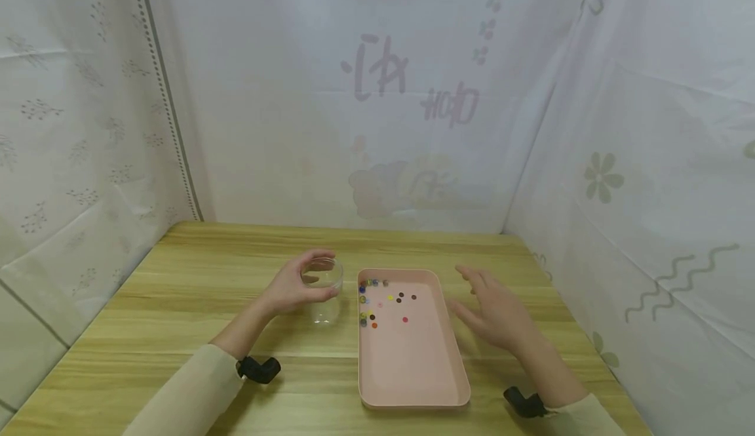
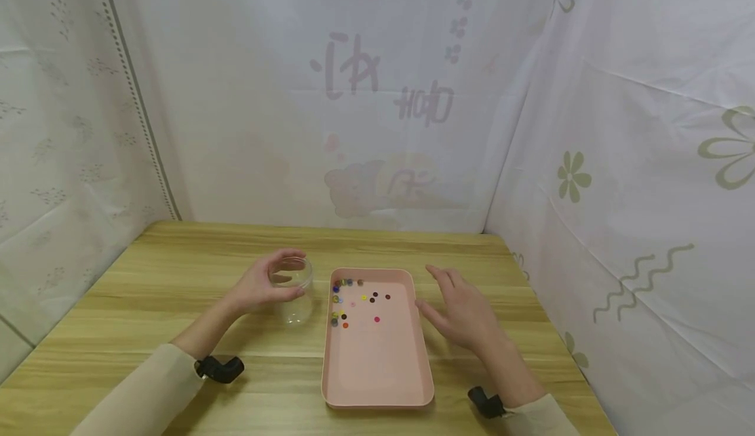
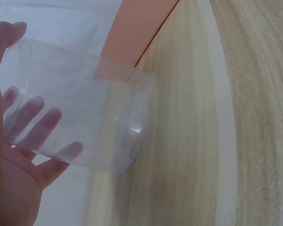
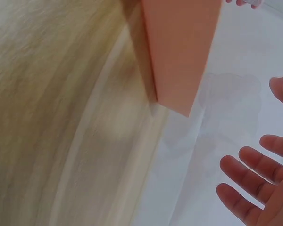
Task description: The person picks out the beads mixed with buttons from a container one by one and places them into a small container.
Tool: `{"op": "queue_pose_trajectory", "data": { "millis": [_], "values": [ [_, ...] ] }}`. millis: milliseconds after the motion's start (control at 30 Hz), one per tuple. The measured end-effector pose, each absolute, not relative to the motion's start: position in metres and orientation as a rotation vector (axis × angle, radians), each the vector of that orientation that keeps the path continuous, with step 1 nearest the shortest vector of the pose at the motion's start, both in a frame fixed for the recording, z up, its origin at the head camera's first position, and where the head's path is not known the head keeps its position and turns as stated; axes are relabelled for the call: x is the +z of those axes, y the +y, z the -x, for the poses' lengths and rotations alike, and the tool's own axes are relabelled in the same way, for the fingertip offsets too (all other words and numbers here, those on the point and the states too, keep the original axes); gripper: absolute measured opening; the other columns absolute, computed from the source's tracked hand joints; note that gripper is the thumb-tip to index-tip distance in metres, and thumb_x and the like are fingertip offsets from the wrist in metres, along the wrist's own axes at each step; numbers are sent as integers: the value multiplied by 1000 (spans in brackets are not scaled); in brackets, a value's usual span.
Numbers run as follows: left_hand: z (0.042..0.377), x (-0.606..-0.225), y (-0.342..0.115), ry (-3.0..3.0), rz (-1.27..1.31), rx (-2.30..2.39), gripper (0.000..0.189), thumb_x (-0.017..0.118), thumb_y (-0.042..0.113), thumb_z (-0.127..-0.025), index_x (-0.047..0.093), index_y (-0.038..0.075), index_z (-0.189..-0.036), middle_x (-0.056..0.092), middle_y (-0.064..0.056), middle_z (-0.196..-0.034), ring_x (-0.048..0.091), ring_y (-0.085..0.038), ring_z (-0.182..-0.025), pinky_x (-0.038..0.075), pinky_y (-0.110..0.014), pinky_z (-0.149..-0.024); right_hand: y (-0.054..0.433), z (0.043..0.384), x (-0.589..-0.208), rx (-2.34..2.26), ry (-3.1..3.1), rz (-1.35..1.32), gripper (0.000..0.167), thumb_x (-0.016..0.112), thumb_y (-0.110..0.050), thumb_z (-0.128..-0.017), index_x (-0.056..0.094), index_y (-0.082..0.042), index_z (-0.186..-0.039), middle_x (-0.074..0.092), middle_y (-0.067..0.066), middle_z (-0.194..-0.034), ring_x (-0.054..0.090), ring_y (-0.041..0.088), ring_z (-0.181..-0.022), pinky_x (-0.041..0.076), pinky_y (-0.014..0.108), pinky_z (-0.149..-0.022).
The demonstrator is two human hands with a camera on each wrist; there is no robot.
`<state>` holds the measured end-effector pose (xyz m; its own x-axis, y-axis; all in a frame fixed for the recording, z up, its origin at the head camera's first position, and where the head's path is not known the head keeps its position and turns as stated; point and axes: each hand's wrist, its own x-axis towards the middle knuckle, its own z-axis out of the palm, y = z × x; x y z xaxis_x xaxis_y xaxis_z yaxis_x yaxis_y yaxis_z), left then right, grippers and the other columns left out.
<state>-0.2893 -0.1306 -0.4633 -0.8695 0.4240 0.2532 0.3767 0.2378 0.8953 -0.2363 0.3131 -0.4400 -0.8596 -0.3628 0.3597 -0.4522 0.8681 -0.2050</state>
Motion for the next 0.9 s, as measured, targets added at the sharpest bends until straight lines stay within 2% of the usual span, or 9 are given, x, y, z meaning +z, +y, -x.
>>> {"op": "queue_pose_trajectory", "data": {
  "millis": [200,300,433,667,767,900],
  "values": [
    [292,-467,-129,2434,-793,1779,66,88,20,-90,58,10,-149,67,-21,-145,62,-50,-138,55,-67,-111,311,247,-432,740,-2714,-530,57,71,-32,-108,55,-6,-156,69,19,-137,72,32,-109,63,54,-87],
    [292,-467,-129,2434,-790,1782,66,88,19,-90,58,10,-149,67,-22,-144,62,-51,-136,57,-64,-110,307,255,-427,923,-2691,-475,48,67,-31,-110,61,-7,-151,73,16,-134,72,26,-107,62,46,-91],
    [292,-468,-129,2434,-786,1779,66,88,19,-90,58,10,-148,67,-21,-144,63,-51,-136,57,-64,-111,302,263,-420,1152,-2682,-406,45,65,-35,-111,63,-11,-149,74,14,-133,71,19,-106,61,34,-89],
    [291,-468,-129,2427,-774,1786,66,88,20,-90,58,11,-148,67,-19,-144,63,-49,-135,55,-66,-112,287,276,-412,1572,-2570,-394,45,68,-30,-111,63,-4,-148,68,26,-137,74,10,-100,64,29,-86],
    [291,-468,-128,2421,-775,1785,67,88,20,-90,57,12,-148,67,-18,-144,63,-49,-136,54,-67,-112,277,281,-412,1670,-2544,-379,46,69,-28,-110,62,-1,-147,69,24,-134,74,11,-98,65,29,-85],
    [290,-470,-128,2407,-770,1794,67,89,21,-89,58,12,-148,67,-18,-144,63,-49,-136,54,-67,-112,265,285,-414,1771,-2535,-370,46,70,-26,-109,62,0,-146,71,14,-125,75,20,-99,65,32,-85]
  ]
}}
